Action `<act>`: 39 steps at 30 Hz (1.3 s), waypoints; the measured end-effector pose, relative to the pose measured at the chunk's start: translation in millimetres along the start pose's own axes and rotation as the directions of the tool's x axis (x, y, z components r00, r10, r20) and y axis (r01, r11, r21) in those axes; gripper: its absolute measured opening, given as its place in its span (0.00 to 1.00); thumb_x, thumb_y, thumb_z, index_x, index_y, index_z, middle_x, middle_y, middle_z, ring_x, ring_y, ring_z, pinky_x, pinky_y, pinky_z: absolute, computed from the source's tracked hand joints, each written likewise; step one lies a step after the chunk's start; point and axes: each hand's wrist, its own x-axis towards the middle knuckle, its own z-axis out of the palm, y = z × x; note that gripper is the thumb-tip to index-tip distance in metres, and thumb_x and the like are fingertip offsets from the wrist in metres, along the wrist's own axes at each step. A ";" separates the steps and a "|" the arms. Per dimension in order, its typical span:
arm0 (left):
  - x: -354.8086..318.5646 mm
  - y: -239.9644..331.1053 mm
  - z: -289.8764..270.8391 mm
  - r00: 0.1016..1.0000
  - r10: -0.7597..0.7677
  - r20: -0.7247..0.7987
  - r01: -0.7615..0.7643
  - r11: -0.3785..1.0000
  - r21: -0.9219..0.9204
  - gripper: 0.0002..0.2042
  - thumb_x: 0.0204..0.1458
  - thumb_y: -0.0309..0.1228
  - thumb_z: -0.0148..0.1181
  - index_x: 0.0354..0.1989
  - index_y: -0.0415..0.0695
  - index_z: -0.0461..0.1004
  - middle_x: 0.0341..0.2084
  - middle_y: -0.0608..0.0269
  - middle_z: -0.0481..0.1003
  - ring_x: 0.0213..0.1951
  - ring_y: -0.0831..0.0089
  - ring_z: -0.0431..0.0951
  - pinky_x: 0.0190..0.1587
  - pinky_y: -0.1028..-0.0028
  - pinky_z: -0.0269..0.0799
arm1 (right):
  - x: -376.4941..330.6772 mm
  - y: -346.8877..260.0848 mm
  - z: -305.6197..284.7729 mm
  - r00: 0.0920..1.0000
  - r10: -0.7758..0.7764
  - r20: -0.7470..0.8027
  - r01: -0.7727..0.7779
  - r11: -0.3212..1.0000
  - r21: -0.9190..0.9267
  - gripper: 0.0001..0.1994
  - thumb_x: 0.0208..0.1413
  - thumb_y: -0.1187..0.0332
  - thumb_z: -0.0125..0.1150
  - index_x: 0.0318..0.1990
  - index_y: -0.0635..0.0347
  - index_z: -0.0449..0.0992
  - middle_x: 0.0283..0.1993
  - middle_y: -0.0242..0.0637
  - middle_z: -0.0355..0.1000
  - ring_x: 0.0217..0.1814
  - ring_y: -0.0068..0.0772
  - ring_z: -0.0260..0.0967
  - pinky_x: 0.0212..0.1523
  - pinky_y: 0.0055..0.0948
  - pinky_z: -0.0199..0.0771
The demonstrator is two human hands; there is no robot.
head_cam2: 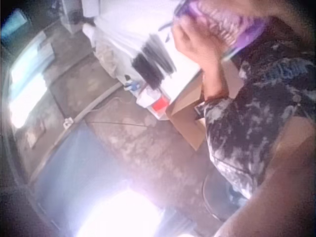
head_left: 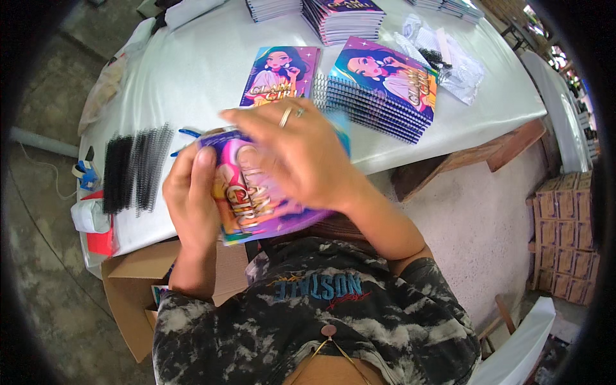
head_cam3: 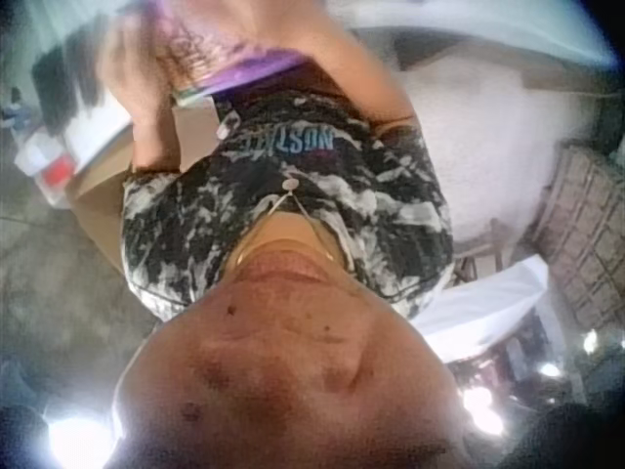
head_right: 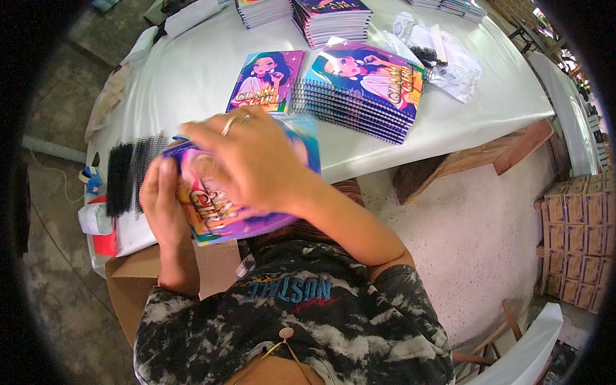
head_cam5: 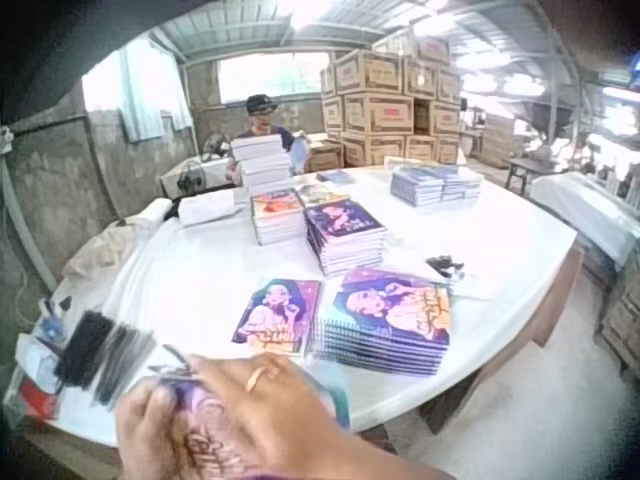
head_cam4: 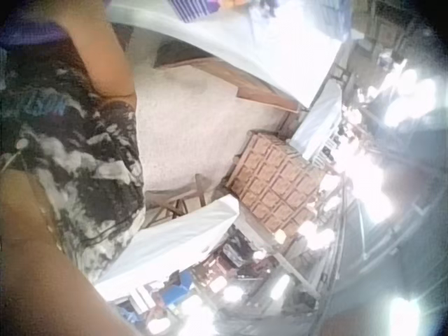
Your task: The person repeatedly picks up a stack of printed covers and a coil binding, inserts the coil into the holes of the cover, and places the assembled notebook on a growing stack. The process is repeated for multiple units on a white table.
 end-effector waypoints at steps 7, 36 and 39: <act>35.2 -32.8 10.5 0.934 -0.190 0.302 0.265 0.936 -0.230 0.08 0.50 0.26 0.59 0.37 0.37 0.75 0.33 0.61 0.76 0.33 0.81 0.73 0.39 0.79 0.70 | -11.6 31.0 -1.4 0.812 0.561 0.163 -0.548 0.633 0.547 0.06 0.43 0.77 0.65 0.29 0.65 0.73 0.24 0.30 0.71 0.25 0.12 0.64 0.25 0.16 0.63; 122.4 -125.7 197.3 0.881 0.458 0.119 -0.461 0.779 0.425 0.09 0.49 0.32 0.55 0.31 0.38 0.74 0.24 0.55 0.72 0.29 0.61 0.71 0.33 0.69 0.66 | -118.4 146.7 -80.6 0.397 0.486 -0.779 -0.477 0.834 0.278 0.23 0.61 0.63 0.44 0.59 0.71 0.58 0.61 0.51 0.57 0.62 0.35 0.56 0.61 0.29 0.52; 118.6 -131.0 199.1 0.957 0.289 -0.011 -0.272 0.913 0.304 0.11 0.49 0.35 0.58 0.27 0.37 0.74 0.25 0.55 0.72 0.26 0.69 0.70 0.29 0.72 0.64 | -109.4 147.2 -78.1 0.298 0.448 -0.843 -0.513 0.820 0.255 0.20 0.59 0.69 0.50 0.56 0.72 0.62 0.55 0.49 0.65 0.56 0.32 0.63 0.56 0.27 0.59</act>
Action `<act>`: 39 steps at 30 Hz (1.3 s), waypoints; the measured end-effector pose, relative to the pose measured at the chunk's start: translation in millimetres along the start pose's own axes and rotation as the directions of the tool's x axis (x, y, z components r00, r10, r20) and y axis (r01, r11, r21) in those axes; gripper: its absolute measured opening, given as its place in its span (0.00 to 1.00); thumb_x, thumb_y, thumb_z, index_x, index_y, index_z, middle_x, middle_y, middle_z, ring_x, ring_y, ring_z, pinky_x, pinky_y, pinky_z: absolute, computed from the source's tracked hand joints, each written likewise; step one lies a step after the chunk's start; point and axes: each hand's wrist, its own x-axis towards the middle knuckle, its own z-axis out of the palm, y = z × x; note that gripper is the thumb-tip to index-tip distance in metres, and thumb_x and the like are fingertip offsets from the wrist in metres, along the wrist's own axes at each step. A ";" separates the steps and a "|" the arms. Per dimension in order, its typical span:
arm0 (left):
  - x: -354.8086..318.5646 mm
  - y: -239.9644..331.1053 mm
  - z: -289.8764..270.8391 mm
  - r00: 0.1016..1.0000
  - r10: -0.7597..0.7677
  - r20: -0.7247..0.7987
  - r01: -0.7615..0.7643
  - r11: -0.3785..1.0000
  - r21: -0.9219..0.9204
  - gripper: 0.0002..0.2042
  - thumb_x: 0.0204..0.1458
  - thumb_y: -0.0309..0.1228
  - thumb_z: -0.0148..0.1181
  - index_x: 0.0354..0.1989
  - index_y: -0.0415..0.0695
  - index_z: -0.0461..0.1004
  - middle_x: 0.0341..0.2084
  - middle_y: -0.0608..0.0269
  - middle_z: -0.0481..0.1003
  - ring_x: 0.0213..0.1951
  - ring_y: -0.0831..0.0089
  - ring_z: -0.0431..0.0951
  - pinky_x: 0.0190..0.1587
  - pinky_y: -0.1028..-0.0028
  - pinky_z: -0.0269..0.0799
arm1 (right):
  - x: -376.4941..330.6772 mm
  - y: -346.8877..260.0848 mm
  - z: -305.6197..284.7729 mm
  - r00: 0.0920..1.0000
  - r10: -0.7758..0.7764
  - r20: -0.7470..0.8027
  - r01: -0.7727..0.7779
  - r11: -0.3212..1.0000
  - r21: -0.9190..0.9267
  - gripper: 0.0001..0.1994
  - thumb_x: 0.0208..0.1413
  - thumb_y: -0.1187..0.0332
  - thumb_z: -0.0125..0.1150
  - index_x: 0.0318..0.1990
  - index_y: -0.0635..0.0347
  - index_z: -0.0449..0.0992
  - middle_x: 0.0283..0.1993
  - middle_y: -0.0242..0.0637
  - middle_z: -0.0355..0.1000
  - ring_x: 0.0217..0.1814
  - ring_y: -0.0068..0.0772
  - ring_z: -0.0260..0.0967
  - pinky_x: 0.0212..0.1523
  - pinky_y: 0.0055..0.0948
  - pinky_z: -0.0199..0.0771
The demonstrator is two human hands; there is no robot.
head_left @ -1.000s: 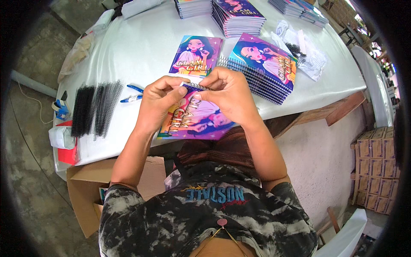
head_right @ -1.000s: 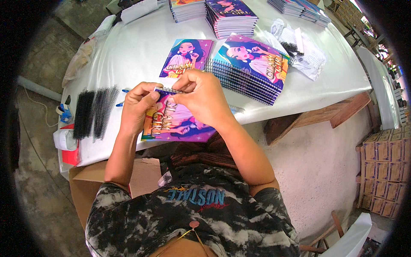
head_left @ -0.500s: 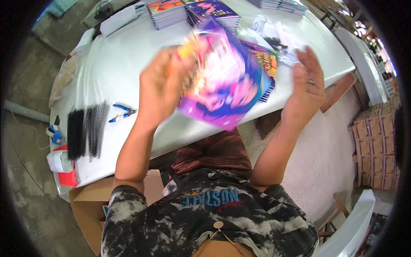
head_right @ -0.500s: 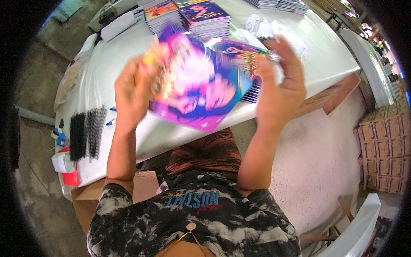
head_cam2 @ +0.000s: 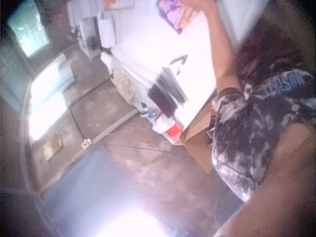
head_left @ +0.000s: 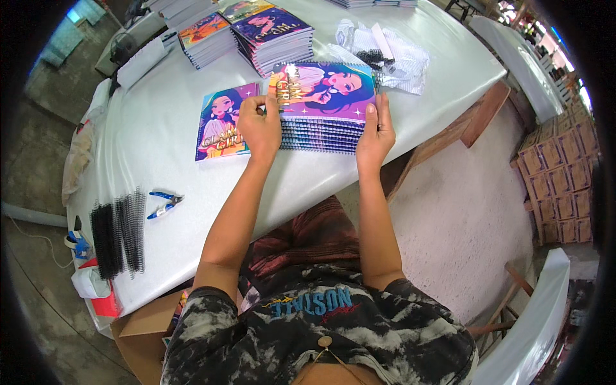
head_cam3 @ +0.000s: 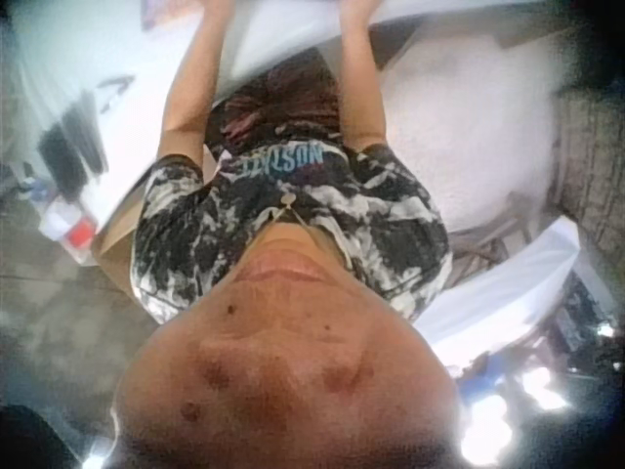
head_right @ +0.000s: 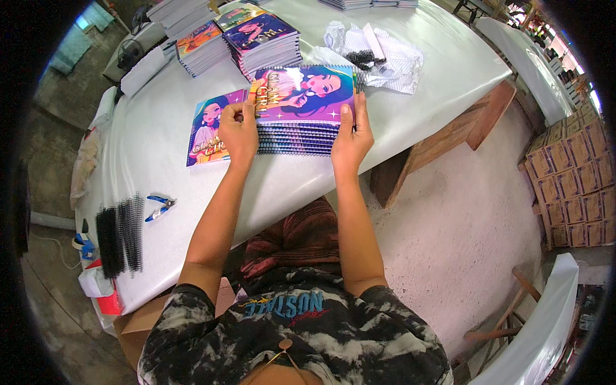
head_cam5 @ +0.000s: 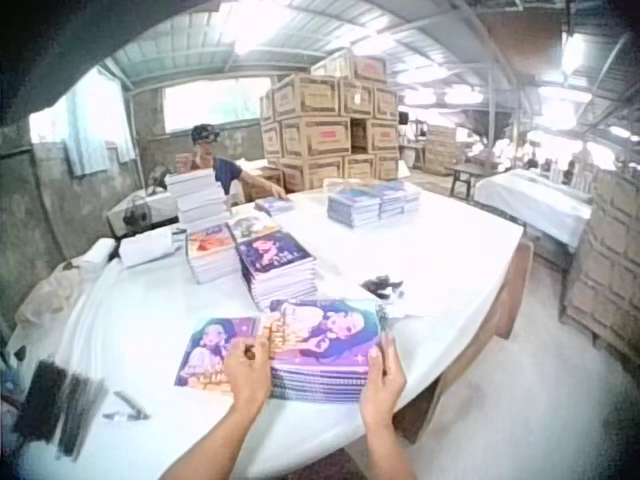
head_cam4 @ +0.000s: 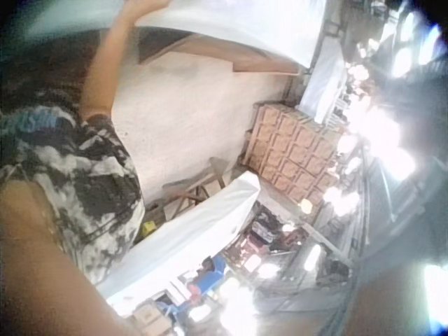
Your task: The person repeatedly picks up a stack of printed covers and a coil binding, inserts the coil into the holes of the cover, and places the assembled notebook on a growing stack. The process is repeated for multiple units on a white table.
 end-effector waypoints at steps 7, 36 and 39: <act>34.1 -14.0 -44.9 0.950 0.018 0.311 -0.042 0.997 0.071 0.16 0.48 0.40 0.59 0.37 0.38 0.74 0.37 0.50 0.73 0.36 0.64 0.74 0.38 0.69 0.68 | -7.9 -0.2 -14.0 0.999 0.036 0.014 -0.036 0.999 -0.039 0.17 0.55 0.71 0.54 0.50 0.73 0.68 0.51 0.50 0.68 0.55 0.36 0.65 0.56 0.32 0.60; -94.8 -59.9 -190.6 0.969 -0.230 0.093 0.240 0.963 -0.122 0.19 0.43 0.10 0.42 0.45 0.35 0.66 0.34 0.61 0.71 0.38 0.76 0.68 0.42 0.78 0.63 | -98.0 -19.7 38.4 0.387 0.134 0.912 -0.402 0.915 0.036 0.08 0.47 0.76 0.62 0.37 0.66 0.74 0.34 0.32 0.74 0.37 0.18 0.69 0.41 0.21 0.70; -92.7 -66.3 -210.6 0.967 -0.145 0.210 0.067 0.938 0.340 0.16 0.40 0.15 0.49 0.40 0.38 0.69 0.34 0.55 0.73 0.37 0.61 0.72 0.41 0.66 0.67 | -96.3 -57.2 46.9 0.431 0.048 0.901 -0.425 0.891 0.156 0.11 0.48 0.78 0.61 0.41 0.68 0.74 0.35 0.33 0.75 0.36 0.18 0.68 0.40 0.20 0.69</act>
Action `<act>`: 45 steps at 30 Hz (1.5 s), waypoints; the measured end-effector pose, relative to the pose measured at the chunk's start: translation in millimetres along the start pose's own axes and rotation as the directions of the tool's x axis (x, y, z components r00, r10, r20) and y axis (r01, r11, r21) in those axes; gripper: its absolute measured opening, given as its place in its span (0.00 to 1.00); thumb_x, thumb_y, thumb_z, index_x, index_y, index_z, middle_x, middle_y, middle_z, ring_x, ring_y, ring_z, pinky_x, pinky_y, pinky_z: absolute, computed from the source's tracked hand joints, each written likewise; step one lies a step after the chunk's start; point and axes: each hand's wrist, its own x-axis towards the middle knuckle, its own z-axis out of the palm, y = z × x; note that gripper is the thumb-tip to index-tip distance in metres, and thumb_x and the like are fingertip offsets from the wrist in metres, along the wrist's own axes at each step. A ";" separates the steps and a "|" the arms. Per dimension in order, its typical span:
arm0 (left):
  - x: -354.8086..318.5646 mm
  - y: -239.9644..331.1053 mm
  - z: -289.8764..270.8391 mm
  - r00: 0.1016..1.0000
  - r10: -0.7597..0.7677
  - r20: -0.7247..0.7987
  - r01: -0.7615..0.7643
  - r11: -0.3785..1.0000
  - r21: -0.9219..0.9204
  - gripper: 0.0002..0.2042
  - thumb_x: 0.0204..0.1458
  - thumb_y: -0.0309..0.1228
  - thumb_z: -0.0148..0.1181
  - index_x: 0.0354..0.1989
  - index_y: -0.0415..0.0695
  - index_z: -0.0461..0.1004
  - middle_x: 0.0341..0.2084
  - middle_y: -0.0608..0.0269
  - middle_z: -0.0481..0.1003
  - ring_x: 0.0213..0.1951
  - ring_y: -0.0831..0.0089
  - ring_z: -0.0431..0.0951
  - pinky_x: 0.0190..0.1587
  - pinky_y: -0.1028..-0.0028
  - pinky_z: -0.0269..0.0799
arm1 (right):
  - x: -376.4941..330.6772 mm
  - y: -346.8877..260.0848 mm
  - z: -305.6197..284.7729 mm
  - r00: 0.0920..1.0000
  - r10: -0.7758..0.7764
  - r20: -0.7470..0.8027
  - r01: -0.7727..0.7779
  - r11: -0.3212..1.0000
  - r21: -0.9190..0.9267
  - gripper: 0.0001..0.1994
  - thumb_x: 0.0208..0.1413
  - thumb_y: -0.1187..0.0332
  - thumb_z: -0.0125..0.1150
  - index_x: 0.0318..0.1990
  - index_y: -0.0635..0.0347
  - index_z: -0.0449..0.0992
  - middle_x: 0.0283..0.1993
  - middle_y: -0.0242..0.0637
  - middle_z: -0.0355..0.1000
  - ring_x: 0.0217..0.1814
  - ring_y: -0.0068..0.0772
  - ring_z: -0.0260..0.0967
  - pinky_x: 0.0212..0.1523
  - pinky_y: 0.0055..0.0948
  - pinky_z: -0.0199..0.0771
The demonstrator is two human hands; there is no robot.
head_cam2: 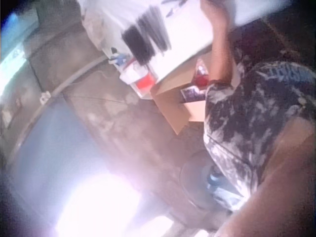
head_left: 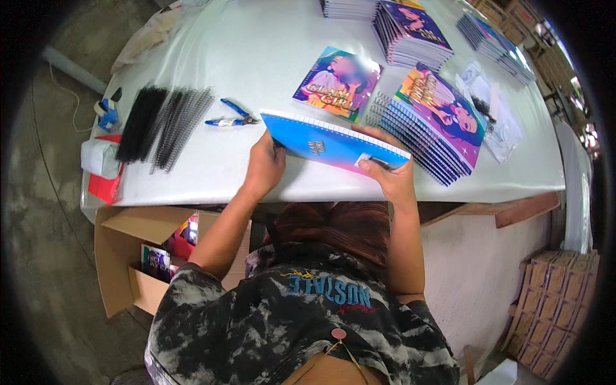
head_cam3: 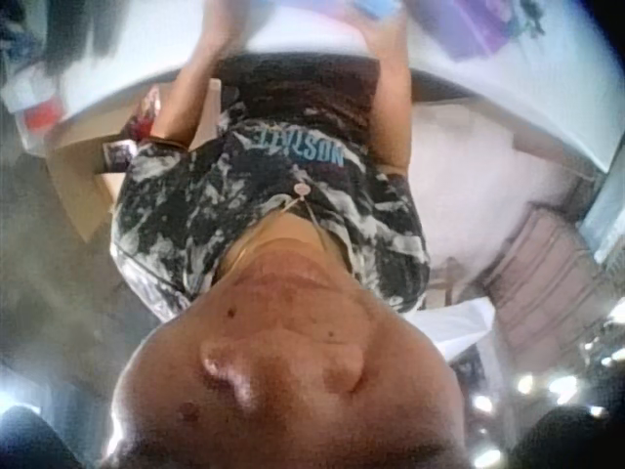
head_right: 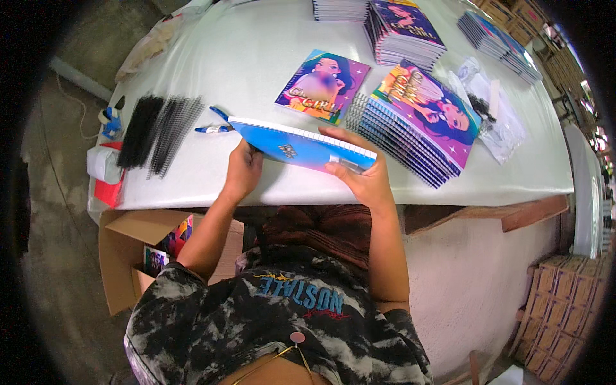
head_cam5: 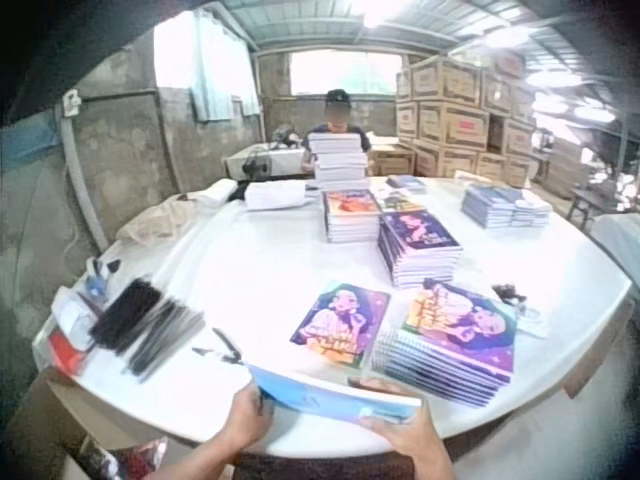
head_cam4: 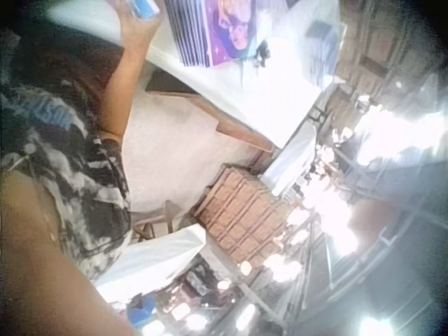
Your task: The person repeatedly picks up a stack of printed covers and a coil binding, inserts the coil into the holes of the cover, and places the assembled notebook on a growing stack. The process is repeated for multiple units on a white table.
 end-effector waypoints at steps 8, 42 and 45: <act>-25.0 -83.2 -137.4 0.857 -0.360 -0.369 0.499 0.399 0.770 0.14 0.50 0.38 0.51 0.40 0.41 0.70 0.39 0.52 0.70 0.47 0.56 0.68 0.43 0.58 0.65 | -6.5 13.2 -13.2 0.999 0.002 0.036 0.003 0.992 -0.125 0.13 0.49 0.77 0.60 0.44 0.69 0.74 0.34 0.33 0.74 0.33 0.16 0.67 0.36 0.18 0.68; 58.1 66.4 -68.4 0.952 0.049 0.302 0.062 0.935 -0.350 0.13 0.60 0.38 0.44 0.35 0.41 0.69 0.18 0.73 0.57 0.21 0.83 0.53 0.24 0.82 0.51 | -9.6 -3.8 -38.2 0.996 -0.024 -0.085 0.011 0.988 -0.152 0.15 0.50 0.78 0.58 0.48 0.68 0.72 0.38 0.30 0.73 0.36 0.13 0.64 0.38 0.14 0.66; 70.6 49.7 -54.0 0.958 0.120 0.261 -0.040 0.955 -0.293 0.17 0.60 0.43 0.42 0.31 0.41 0.69 0.17 0.74 0.56 0.21 0.85 0.51 0.24 0.82 0.50 | -9.3 -4.5 -38.5 0.996 -0.045 -0.078 0.031 0.984 -0.178 0.15 0.50 0.78 0.58 0.48 0.68 0.72 0.38 0.30 0.73 0.36 0.13 0.65 0.38 0.14 0.66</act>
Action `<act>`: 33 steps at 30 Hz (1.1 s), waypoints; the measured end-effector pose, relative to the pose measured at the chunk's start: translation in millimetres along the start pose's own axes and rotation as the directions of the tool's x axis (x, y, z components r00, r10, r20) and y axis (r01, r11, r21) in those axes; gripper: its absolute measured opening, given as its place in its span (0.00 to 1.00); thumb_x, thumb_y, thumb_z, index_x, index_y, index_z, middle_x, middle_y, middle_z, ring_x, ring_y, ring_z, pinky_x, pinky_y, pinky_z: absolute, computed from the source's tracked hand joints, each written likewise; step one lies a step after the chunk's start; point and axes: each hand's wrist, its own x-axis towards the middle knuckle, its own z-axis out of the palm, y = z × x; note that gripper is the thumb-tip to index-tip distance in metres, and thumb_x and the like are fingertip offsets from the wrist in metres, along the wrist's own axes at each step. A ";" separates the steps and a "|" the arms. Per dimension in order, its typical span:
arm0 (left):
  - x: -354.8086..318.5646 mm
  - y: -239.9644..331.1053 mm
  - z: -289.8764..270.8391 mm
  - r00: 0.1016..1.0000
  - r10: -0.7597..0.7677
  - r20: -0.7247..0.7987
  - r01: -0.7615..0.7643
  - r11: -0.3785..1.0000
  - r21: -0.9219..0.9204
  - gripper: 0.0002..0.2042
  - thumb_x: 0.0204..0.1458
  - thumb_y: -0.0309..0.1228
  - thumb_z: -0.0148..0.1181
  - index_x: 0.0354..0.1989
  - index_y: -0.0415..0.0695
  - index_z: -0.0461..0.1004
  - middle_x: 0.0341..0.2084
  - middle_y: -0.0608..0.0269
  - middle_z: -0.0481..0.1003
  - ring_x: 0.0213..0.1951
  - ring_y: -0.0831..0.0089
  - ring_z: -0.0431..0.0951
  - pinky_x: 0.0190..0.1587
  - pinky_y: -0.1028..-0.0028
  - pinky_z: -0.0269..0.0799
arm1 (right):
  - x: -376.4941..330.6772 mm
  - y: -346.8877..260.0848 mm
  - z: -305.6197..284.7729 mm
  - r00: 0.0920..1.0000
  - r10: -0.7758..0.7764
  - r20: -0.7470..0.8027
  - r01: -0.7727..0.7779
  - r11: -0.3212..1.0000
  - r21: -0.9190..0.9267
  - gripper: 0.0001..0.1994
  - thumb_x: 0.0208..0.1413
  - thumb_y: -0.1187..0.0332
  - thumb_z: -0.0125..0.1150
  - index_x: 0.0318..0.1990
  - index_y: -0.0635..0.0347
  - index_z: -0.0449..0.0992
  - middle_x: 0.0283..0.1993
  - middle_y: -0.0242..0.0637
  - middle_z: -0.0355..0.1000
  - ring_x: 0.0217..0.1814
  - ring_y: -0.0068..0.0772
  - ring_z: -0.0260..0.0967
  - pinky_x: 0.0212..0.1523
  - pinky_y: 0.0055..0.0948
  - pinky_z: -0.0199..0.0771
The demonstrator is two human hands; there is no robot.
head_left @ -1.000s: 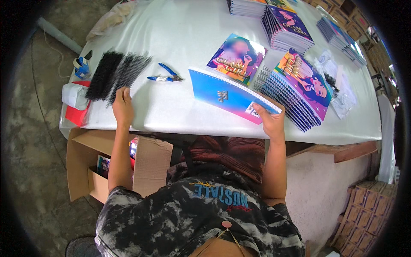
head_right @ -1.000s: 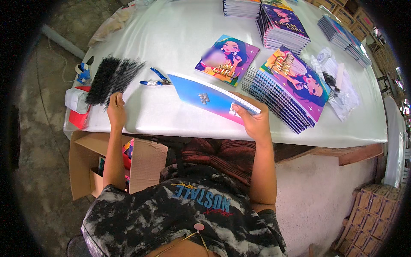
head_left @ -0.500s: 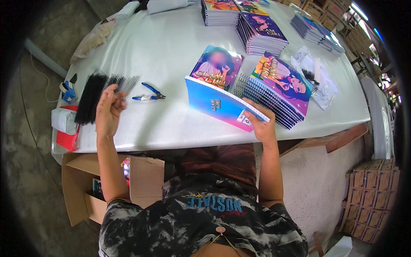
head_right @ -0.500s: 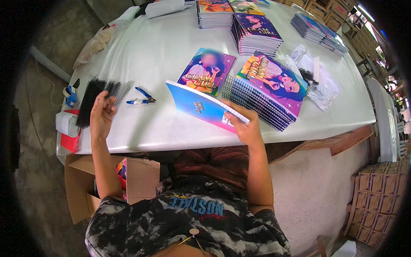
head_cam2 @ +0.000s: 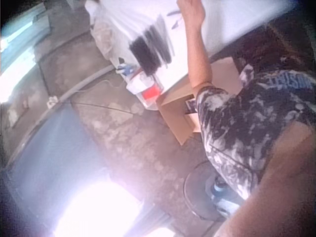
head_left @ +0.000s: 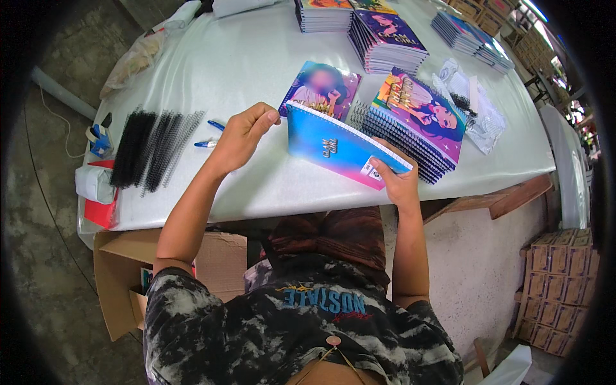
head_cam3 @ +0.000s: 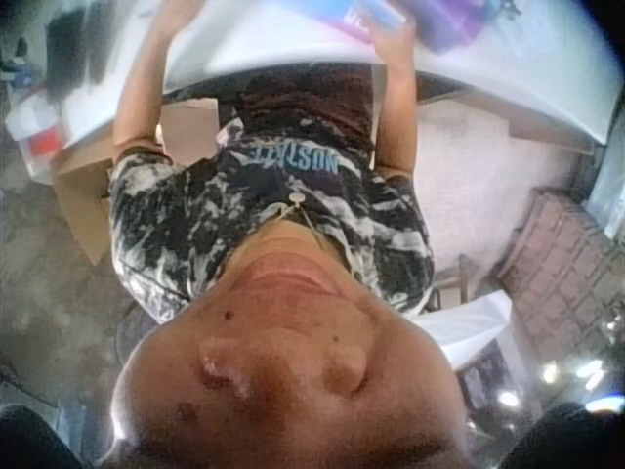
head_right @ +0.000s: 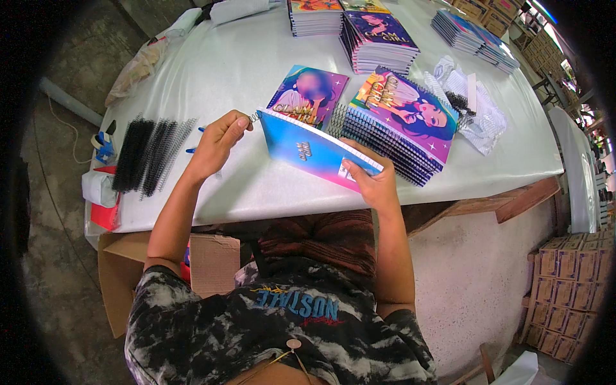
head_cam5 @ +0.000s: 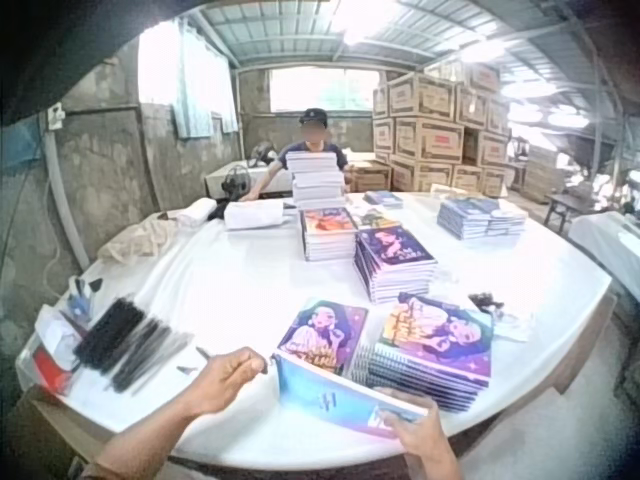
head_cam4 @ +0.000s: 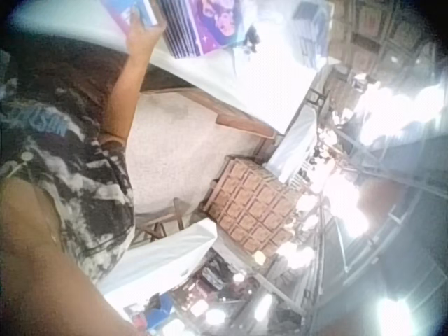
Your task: The person repeatedly picks up a stack of printed covers and a coil binding, inserts the coil into the holes of the cover, and places the assembled notebook on a growing stack. The process is repeated for multiple units on a white table.
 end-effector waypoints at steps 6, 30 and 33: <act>5.5 0.4 -5.6 0.990 -0.117 0.083 0.124 0.989 -0.085 0.21 0.59 0.46 0.41 0.25 0.42 0.69 0.12 0.76 0.54 0.17 0.85 0.50 0.21 0.82 0.47 | -1.6 3.5 -3.0 1.000 -0.007 0.025 0.007 1.000 0.006 0.14 0.51 0.80 0.56 0.47 0.67 0.73 0.42 0.34 0.74 0.38 0.16 0.67 0.40 0.17 0.67; 23.5 60.2 -16.8 0.877 0.328 0.352 -0.481 0.595 0.644 0.12 0.42 0.27 0.62 0.37 0.43 0.72 0.35 0.58 0.73 0.42 0.60 0.70 0.45 0.67 0.64 | -12.5 -4.0 0.6 0.983 -0.139 0.119 0.157 0.974 -0.164 0.15 0.48 0.81 0.54 0.45 0.65 0.75 0.46 0.41 0.74 0.45 0.28 0.72 0.46 0.24 0.69; 24.3 79.6 -13.8 0.914 0.200 0.353 -0.400 0.588 0.703 0.12 0.40 0.28 0.63 0.35 0.43 0.71 0.36 0.57 0.72 0.43 0.61 0.70 0.44 0.69 0.64 | -15.4 0.4 0.8 0.978 -0.160 0.136 0.181 0.970 -0.161 0.17 0.46 0.83 0.54 0.46 0.64 0.74 0.47 0.43 0.72 0.49 0.35 0.71 0.49 0.26 0.68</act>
